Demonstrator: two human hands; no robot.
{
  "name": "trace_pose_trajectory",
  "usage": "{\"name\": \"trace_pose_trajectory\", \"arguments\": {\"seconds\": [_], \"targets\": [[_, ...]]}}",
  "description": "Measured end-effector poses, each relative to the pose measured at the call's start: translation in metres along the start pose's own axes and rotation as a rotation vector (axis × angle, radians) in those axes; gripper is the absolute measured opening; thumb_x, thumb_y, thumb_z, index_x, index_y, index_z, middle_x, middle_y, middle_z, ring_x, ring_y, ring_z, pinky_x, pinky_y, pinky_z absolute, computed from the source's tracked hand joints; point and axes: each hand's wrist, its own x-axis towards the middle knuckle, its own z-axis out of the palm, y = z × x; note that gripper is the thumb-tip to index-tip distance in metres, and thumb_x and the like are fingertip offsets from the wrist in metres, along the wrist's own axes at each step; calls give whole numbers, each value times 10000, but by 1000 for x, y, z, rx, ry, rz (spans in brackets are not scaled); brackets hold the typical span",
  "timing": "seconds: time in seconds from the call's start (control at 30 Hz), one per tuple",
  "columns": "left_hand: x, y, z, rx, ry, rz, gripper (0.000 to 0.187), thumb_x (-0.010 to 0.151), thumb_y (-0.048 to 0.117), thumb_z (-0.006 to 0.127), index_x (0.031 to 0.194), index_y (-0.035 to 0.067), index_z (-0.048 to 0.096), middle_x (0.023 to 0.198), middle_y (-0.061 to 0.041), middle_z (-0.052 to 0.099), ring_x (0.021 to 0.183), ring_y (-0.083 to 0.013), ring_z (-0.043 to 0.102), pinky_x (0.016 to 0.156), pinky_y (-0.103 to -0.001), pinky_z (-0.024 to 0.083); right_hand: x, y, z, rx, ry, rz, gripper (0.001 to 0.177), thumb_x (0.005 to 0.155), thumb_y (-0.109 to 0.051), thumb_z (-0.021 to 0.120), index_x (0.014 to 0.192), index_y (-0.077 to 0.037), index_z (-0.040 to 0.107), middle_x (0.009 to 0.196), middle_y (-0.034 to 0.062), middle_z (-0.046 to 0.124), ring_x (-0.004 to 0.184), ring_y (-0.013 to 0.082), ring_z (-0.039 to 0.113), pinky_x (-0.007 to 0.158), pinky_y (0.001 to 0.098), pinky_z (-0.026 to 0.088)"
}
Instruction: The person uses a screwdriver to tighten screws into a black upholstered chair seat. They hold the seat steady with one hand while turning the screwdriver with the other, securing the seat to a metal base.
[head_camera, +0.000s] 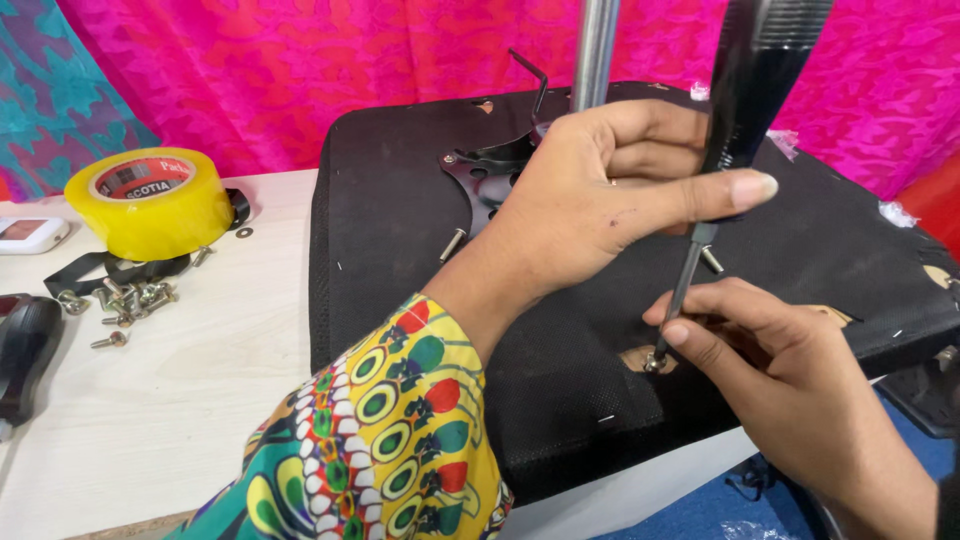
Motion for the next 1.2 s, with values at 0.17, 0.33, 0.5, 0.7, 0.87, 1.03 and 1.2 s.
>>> {"name": "trace_pose_trajectory", "arguments": {"seconds": [0.17, 0.33, 0.5, 0.7, 0.87, 1.03, 1.2], "targets": [[-3, 7, 11, 51, 105, 47, 683, 743, 368, 910, 1223, -65, 689, 1038, -139, 773, 990, -193, 766, 926, -315, 634, 2, -5, -6, 282, 16, 21, 330, 991, -109, 660, 1304, -3, 650, 1115, 91, 696, 1029, 134, 692, 898, 277, 558], [-10, 11, 21, 62, 116, 82, 613, 763, 339, 868, 1194, -59, 691, 1083, -120, 762, 1054, -205, 751, 994, -328, 597, 29, -48, -32, 484, 208, -207, 365, 1056, -303, 522, 1358, -100, 544, 1268, 31, 632, 1156, 97, 659, 982, 272, 591], [-23, 15, 28, 152, 40, -7, 553, 737, 251, 879, 1184, -10, 684, 969, -76, 764, 951, -155, 763, 885, -307, 632, 48, -95, -44, -8, 257, -229, 249, 1020, -209, 641, 1207, -47, 614, 1068, 75, 709, 991, 117, 719, 919, 272, 616], [-51, 18, 9, 619, -294, -169, 332, 701, 354, 876, 928, 123, 798, 777, 5, 705, 730, -99, 700, 688, -273, 573, 39, -110, -41, -38, 239, -75, 301, 898, -111, 770, 1167, -16, 675, 997, 63, 746, 906, 113, 724, 829, 259, 616], [-56, 8, 6, 640, -256, -183, 317, 677, 386, 879, 852, 131, 811, 723, -9, 680, 679, -125, 664, 621, -288, 529, 29, -99, -44, 149, 236, -116, 316, 927, -67, 731, 1234, -20, 671, 1042, 80, 755, 910, 118, 709, 821, 255, 604], [-54, 2, 9, 667, -239, -223, 327, 668, 401, 882, 792, 110, 801, 702, -1, 695, 652, -116, 673, 605, -276, 530, 22, -86, -54, 408, 118, -163, 250, 942, -59, 653, 1190, -41, 631, 1081, 86, 757, 989, 121, 727, 900, 259, 608], [-55, 7, 13, 692, -235, -265, 308, 692, 419, 851, 798, 134, 806, 676, 9, 718, 632, -110, 674, 598, -277, 519, 21, -79, -55, 360, 146, -176, 258, 930, -98, 706, 1148, -68, 571, 1075, 95, 759, 992, 138, 743, 899, 280, 619]]}}
